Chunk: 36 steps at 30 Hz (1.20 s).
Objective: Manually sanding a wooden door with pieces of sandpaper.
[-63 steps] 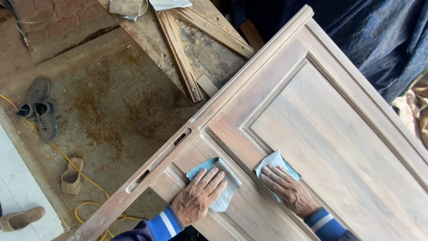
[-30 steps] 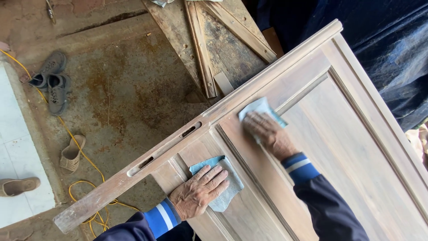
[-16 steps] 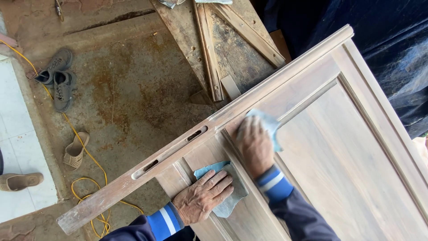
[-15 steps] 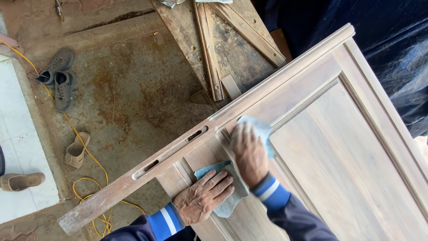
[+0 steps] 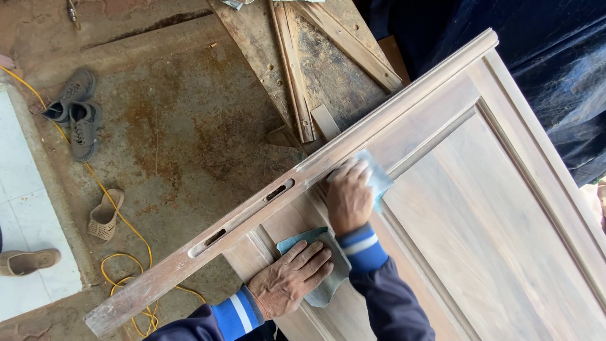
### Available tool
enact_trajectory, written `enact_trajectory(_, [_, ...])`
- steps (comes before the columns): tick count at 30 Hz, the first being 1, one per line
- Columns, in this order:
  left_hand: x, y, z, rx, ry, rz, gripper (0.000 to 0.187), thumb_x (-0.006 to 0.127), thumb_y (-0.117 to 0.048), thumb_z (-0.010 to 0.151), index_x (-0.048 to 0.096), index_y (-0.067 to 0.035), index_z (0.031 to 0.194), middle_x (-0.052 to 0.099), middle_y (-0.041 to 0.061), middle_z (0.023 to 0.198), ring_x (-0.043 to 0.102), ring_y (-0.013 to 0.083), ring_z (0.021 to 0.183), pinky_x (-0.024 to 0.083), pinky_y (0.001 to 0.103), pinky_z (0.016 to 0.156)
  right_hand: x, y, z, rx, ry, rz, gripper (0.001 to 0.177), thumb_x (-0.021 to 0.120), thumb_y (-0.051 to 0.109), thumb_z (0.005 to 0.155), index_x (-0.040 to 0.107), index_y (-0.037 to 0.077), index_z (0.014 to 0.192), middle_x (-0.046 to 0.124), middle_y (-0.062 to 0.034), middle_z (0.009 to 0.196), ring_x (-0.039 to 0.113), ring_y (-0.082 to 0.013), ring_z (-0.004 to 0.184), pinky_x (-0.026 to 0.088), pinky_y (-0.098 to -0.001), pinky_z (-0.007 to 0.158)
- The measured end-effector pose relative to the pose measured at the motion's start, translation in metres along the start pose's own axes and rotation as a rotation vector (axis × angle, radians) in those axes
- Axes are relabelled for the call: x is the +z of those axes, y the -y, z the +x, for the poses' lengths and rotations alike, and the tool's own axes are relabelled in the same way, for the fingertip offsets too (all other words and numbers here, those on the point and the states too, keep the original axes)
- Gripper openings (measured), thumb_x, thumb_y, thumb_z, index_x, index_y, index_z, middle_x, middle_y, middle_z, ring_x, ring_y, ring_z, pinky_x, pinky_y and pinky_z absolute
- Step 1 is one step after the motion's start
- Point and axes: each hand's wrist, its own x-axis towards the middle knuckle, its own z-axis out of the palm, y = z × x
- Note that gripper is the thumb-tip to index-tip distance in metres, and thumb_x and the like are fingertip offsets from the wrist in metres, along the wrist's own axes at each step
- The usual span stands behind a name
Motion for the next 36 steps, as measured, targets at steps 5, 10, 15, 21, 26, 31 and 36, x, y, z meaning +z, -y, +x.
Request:
enact_trajectory(5, [0.015,0.009,0.001,0.038,-0.126,-0.076,0.061,0.049,-0.027,0.098,0.042,-0.004,0.154,0.036,0.021,0.161,0.03,0.0406,0.149,0.017,0.057,0.123,0.012,0.012,-0.024,0.032,-0.049,-0.151,0.052,0.054,0.009,0.099,0.046,-0.005,0.149,0.053,-0.0295,0.147,0.065,-0.0319,0.113,0.059,-0.0243,0.064])
enact_trajectory(10, [-0.002,0.0,-0.001,0.002,-0.159,-0.056,0.061,0.048,-0.022,0.094,0.044,-0.001,0.151,0.04,0.022,0.161,0.03,0.0403,0.151,0.019,0.055,0.125,0.038,-0.041,-0.003,-0.086,-0.207,-0.129,0.052,0.055,0.011,0.097,0.046,-0.006,0.146,0.054,-0.0298,0.146,0.06,-0.0349,0.126,0.058,-0.0375,0.089])
enact_trajectory(15, [-0.012,-0.002,0.0,-0.021,-0.113,-0.088,0.059,0.046,-0.02,0.095,0.047,0.001,0.15,0.041,0.022,0.159,0.031,0.0396,0.151,0.02,0.054,0.126,0.012,-0.034,-0.044,-0.079,-0.273,0.141,0.056,0.057,0.01,0.091,0.047,-0.002,0.145,0.053,-0.0253,0.147,0.055,-0.0373,0.132,0.05,-0.0477,0.105])
enact_trajectory(21, [-0.003,-0.001,-0.003,-0.006,-0.168,-0.085,0.06,0.046,-0.02,0.095,0.048,0.001,0.151,0.039,0.021,0.162,0.03,0.0394,0.152,0.02,0.053,0.126,0.026,-0.076,-0.042,-0.239,-0.282,-0.037,0.073,0.069,-0.003,0.082,0.048,0.009,0.151,0.054,-0.014,0.151,0.052,-0.0312,0.138,0.045,-0.0452,0.114])
enact_trajectory(26, [-0.008,0.0,-0.002,-0.007,-0.119,-0.106,0.06,0.045,-0.021,0.096,0.046,0.0,0.152,0.037,0.02,0.163,0.028,0.0397,0.154,0.018,0.053,0.127,0.024,-0.077,-0.058,-0.479,-0.343,-0.376,0.072,0.077,0.0,0.072,0.057,0.016,0.14,0.059,-0.0086,0.144,0.055,-0.0291,0.133,0.043,-0.0429,0.116])
enact_trajectory(31, [-0.003,-0.001,-0.004,0.004,-0.155,-0.065,0.061,0.044,-0.02,0.097,0.043,0.0,0.155,0.035,0.021,0.165,0.029,0.038,0.154,0.018,0.051,0.127,0.027,-0.119,-0.018,-0.304,-0.351,0.436,0.056,0.072,0.005,0.092,0.055,0.011,0.145,0.055,-0.0118,0.152,0.051,-0.033,0.144,0.041,-0.0452,0.121])
enact_trajectory(36, [-0.004,0.002,-0.002,-0.012,-0.115,-0.08,0.06,0.044,-0.019,0.099,0.04,0.0,0.155,0.034,0.021,0.165,0.028,0.0387,0.154,0.018,0.052,0.127,0.025,-0.123,-0.013,-0.786,-0.405,0.421,0.05,0.07,0.009,0.088,0.063,0.016,0.137,0.058,-0.0116,0.145,0.054,-0.0326,0.136,0.041,-0.0502,0.116])
